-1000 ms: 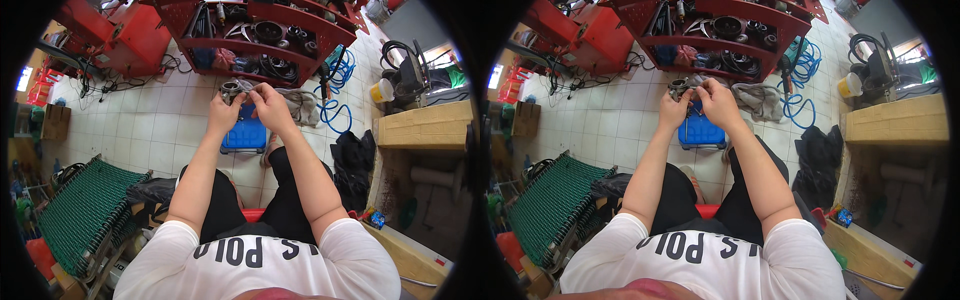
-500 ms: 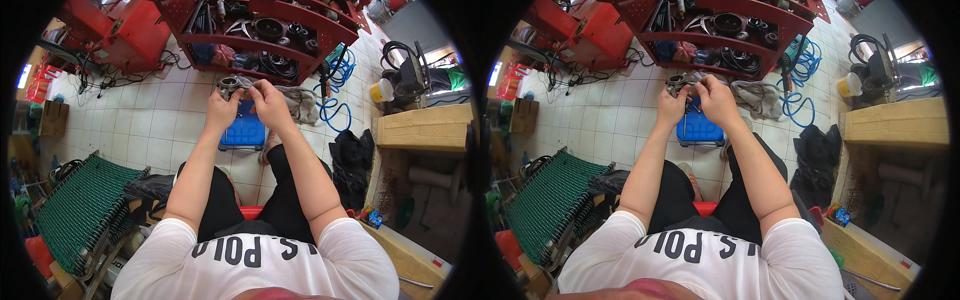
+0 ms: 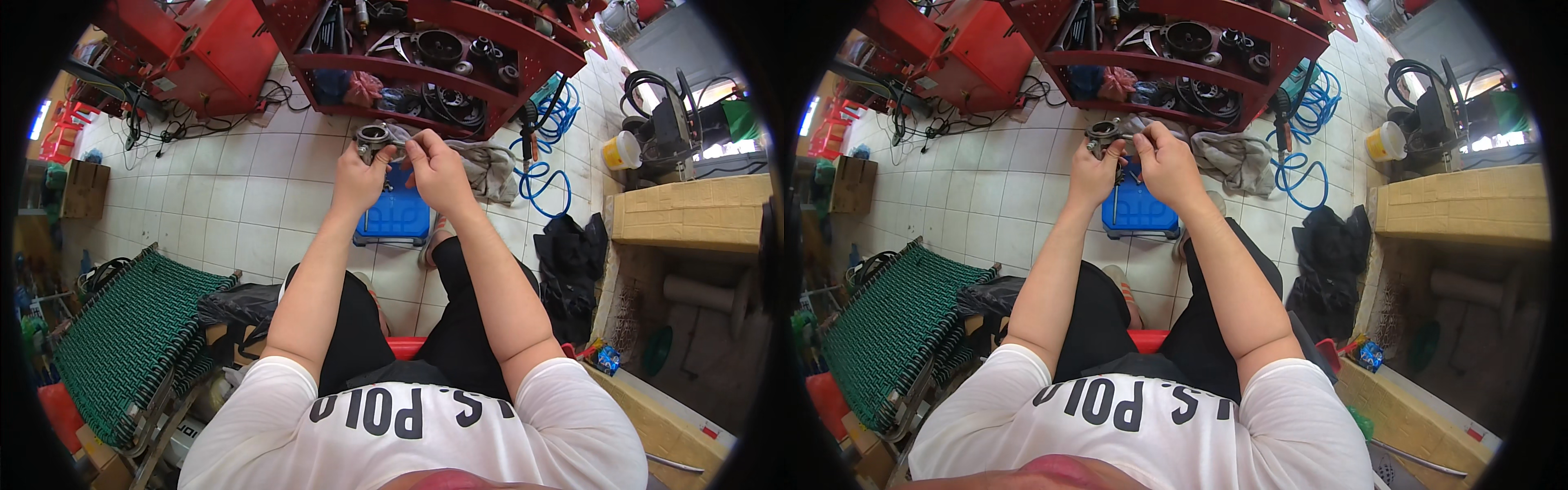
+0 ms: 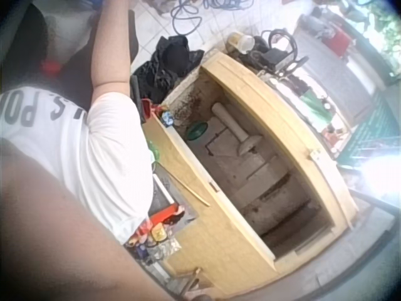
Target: The person cleans a carburetor by hand and using a tool. The person handles the carburetor, uses a small brush to clean the internal and external parts, and moves a cloth to wipe the components.
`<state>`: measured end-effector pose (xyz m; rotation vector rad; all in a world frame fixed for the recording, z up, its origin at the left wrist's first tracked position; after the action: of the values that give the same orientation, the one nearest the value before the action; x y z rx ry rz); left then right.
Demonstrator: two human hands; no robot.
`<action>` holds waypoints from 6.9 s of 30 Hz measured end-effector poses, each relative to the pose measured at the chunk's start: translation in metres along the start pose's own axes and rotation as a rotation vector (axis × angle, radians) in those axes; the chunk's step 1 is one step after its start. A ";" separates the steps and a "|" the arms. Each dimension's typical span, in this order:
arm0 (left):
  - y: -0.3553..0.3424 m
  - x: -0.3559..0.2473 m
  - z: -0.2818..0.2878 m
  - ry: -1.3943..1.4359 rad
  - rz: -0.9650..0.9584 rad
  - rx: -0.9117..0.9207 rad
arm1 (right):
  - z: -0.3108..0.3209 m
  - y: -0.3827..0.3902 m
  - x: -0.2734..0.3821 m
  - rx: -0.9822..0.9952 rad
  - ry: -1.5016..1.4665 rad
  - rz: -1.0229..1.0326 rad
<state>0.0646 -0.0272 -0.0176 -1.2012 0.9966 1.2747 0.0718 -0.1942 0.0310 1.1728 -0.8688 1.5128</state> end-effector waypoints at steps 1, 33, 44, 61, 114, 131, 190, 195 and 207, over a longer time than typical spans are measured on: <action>0.000 0.000 -0.001 0.000 0.005 0.012 | 0.001 -0.002 -0.004 0.013 0.024 -0.031; -0.001 0.008 -0.003 0.069 0.038 0.043 | 0.002 0.007 0.021 -0.164 0.149 0.245; 0.000 0.006 -0.005 0.073 0.035 0.057 | 0.003 0.006 0.014 -0.162 0.077 0.138; -0.003 0.010 -0.004 0.119 0.022 0.002 | 0.002 0.007 0.022 -0.130 0.251 0.259; 0.000 0.015 -0.011 -0.004 0.122 0.072 | 0.003 -0.008 -0.028 0.047 -0.128 -0.186; 0.002 0.009 -0.009 -0.068 0.123 0.050 | 0.002 -0.011 -0.035 -0.013 -0.079 -0.150; 0.011 -0.036 0.006 -0.120 -0.384 -0.106 | -0.005 0.006 0.004 0.033 -0.297 0.019; 0.011 -0.037 0.006 -0.099 -0.360 -0.124 | -0.007 0.004 0.005 0.025 -0.266 0.072; 0.011 -0.037 0.007 -0.177 -0.348 -0.122 | -0.009 0.004 0.006 0.050 -0.178 0.070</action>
<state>0.0502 -0.0268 0.0192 -1.2666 0.5585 1.1513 0.0651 -0.1853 0.0347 1.3411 -1.0044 1.5105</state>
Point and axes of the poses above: each hand's wrist, its own y-axis away from the middle knuckle, its own z-axis out of the back of the hand, x = y × z, the point moved 6 cm from there along -y, towards the middle knuckle, and after that the axes turned 4 degrees about x, right-handed, at the moved point
